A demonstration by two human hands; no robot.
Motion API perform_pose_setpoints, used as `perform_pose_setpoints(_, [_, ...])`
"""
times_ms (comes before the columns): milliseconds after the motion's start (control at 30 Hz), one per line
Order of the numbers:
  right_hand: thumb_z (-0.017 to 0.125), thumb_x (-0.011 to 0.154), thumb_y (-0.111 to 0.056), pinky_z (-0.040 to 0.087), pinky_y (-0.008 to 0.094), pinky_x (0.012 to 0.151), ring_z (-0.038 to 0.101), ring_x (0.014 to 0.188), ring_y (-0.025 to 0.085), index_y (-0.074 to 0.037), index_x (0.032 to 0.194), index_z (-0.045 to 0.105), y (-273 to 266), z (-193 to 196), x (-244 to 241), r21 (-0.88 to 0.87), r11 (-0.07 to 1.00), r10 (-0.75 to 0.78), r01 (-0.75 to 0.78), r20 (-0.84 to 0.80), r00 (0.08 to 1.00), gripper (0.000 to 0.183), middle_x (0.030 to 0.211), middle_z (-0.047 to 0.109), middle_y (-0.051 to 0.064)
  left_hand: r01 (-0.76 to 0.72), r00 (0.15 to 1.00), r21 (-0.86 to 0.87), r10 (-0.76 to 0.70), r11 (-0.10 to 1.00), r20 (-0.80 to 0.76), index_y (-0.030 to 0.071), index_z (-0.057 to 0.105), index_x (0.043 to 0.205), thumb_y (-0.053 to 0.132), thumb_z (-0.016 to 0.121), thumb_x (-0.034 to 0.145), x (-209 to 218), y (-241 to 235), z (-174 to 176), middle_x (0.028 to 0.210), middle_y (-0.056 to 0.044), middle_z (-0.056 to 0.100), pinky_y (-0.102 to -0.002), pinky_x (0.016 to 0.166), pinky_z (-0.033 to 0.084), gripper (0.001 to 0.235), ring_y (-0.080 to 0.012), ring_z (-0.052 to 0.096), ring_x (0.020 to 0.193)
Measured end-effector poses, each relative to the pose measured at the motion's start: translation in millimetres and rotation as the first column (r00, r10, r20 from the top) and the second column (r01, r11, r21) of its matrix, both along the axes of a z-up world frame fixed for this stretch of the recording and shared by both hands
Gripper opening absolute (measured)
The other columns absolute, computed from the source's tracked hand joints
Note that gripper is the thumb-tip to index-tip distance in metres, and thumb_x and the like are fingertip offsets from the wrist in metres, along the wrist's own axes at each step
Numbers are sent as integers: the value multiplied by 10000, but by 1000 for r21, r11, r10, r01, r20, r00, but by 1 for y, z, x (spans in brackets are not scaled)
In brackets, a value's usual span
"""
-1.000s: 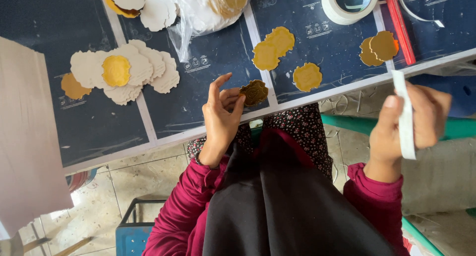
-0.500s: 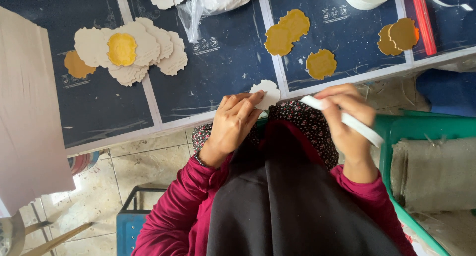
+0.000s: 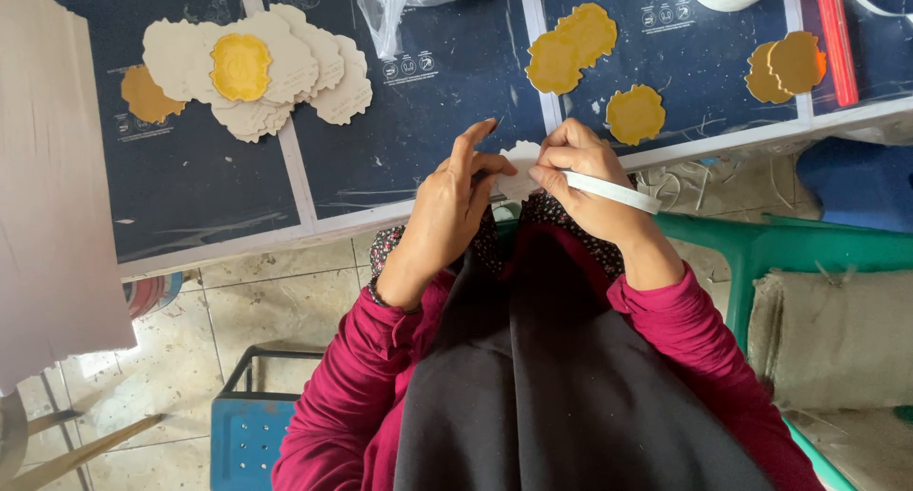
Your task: The person sits at a table and repeatedly picks up gold and white paper cutouts. They apply a strip of white tape to the back of each cutout and place it on the table. The person handles the cutouts one at a time, alternating between the two colors.
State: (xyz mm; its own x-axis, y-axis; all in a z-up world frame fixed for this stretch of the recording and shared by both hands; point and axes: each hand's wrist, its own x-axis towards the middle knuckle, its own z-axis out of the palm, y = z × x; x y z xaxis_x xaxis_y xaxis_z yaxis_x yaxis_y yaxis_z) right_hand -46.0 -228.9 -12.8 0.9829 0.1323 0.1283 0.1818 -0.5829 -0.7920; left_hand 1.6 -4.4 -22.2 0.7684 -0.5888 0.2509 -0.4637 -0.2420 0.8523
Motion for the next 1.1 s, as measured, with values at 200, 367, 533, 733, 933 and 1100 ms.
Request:
perform_pose_setpoints(200, [673, 1061, -137, 455, 438, 860, 613, 957, 368, -35, 731, 618, 1, -8, 2, -61, 998, -14, 14, -1, 1000, 350, 983, 544, 107, -39, 999, 29, 39, 999, -3, 43, 365, 1526, 13, 711, 931, -2, -2, 7, 1040, -40, 791, -471, 891, 583, 689, -327, 741, 987])
perform_pose_setpoints(367, [708, 1034, -141, 469, 414, 825, 620, 919, 347, -53, 734, 660, 7, -5, 2, -150, 988, -27, 33, 41, 999, 316, 936, 545, 93, -92, 996, 70, 91, 993, 16, 16, 355, 1524, -8, 776, 870, -5, -11, 6, 1010, -53, 772, -451, 878, 570, 779, -310, 728, 956])
perform_pose_setpoints(533, [747, 1008, -301, 467, 437, 778, 618, 819, 276, -128, 875, 731, 10, 6, -4, -660, 748, 20, 63, 118, 993, 219, 774, 588, 66, -111, 994, 129, 108, 985, 30, 7, 316, 1557, -44, 781, 844, -6, -17, 7, 1001, -56, 756, -440, 857, 550, 853, -304, 714, 944])
perform_pose_setpoints(733, [862, 910, -162, 454, 410, 724, 574, 761, 336, -39, 782, 639, -8, 19, 5, -320, 945, -59, 72, 50, 997, 285, 694, 608, 109, -105, 994, 138, 106, 985, -4, 16, 333, 1554, -61, 777, 823, -2, -17, 4, 979, -42, 740, -419, 836, 531, 858, -290, 707, 919])
perform_pose_setpoints(933, [860, 939, -182, 435, 371, 734, 545, 728, 274, -78, 763, 659, -18, 14, 1, -210, 968, -143, 139, -4, 990, 287, 668, 587, 71, -107, 994, 134, 106, 985, 13, 48, 348, 1551, -45, 790, 809, -2, -19, 1, 976, -10, 744, -400, 822, 522, 870, -262, 706, 911])
perform_pose_setpoints(1100, [907, 927, -251, 408, 357, 720, 522, 718, 230, -66, 790, 672, -16, -2, 1, -250, 950, -179, 187, 54, 982, 329, 672, 592, 47, -151, 978, 234, 111, 960, 177, 108, 393, 1561, -11, 791, 825, -13, -19, 8, 1005, 27, 754, -382, 835, 527, 845, -236, 701, 957])
